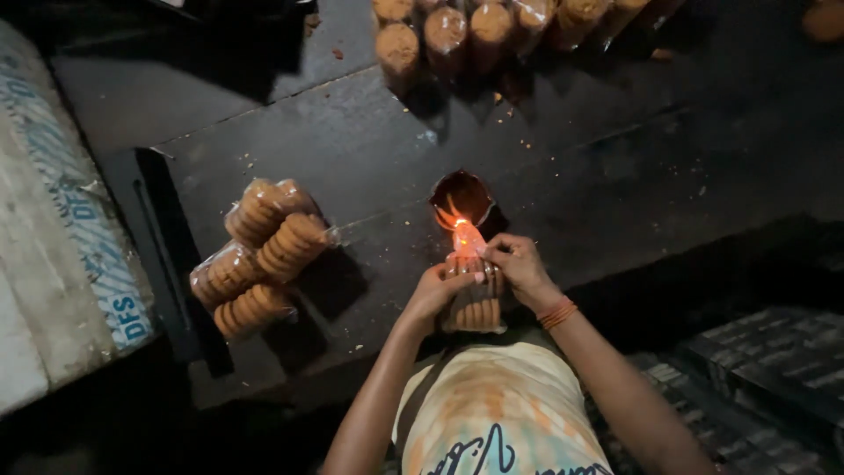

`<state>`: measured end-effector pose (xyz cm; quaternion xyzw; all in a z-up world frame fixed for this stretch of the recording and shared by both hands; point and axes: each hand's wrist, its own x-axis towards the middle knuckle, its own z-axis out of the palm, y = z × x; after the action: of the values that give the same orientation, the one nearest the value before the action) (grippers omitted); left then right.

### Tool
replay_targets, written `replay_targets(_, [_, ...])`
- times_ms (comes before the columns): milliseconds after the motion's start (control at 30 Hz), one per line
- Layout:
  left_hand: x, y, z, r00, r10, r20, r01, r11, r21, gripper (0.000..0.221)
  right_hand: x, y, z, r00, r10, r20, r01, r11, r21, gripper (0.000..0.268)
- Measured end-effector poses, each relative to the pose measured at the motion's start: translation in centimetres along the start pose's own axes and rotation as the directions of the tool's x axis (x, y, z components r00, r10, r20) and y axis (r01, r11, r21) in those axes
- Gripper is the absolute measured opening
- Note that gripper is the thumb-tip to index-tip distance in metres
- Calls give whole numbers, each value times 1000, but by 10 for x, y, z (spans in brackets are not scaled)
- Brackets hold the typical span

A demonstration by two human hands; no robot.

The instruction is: The person places cookies into plastic bags and seals the bags by melting the plastic over an open flame. The person then organizes the sealed bags and places them into a large storage container.

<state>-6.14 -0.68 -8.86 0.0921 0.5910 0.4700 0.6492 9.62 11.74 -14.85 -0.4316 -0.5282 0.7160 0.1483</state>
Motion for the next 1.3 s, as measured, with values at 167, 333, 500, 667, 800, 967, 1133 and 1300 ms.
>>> replay_targets(167, [-3, -4, -8, 992, -39, 118, 38, 999, 14, 49, -19, -28, 17, 990, 71, -123, -54, 990, 133, 11])
replay_targets(333, [-34, -15, -9, 906, 409, 107, -419, 838, 349, 61, -52, 13, 21, 961, -14, -277, 10, 1000, -16, 13])
replay_targets(500, [-62, -42, -14, 752, 622, 218, -646, 630, 432, 63, -83, 7, 21, 952, 226, -204, -187, 963, 196, 27])
replay_targets(667, [-80, -33, -28, 625, 698, 350, -764, 455, 458, 66, -71, 33, -10, 924, 374, -86, -344, 906, 246, 36])
replay_targets(800, [-95, 20, -84, 792, 607, 72, -610, 781, 135, 73, -73, 21, -43, 895, 403, -193, -240, 797, 554, 25])
replay_targets(967, [-121, 140, -157, 612, 595, -521, -653, 752, 92, 68, -72, 26, -93, 903, 272, -332, -83, 869, 487, 16])
replay_targets(1133, [-70, 125, -224, 413, 703, -579, -206, 691, 693, 53, -38, 26, -107, 846, -68, -529, 45, 997, -56, 19])
replay_targets(1300, [-86, 152, -201, 350, 795, -495, 28, 519, 854, 56, -15, 14, -94, 679, -568, -464, -53, 593, -804, 16])
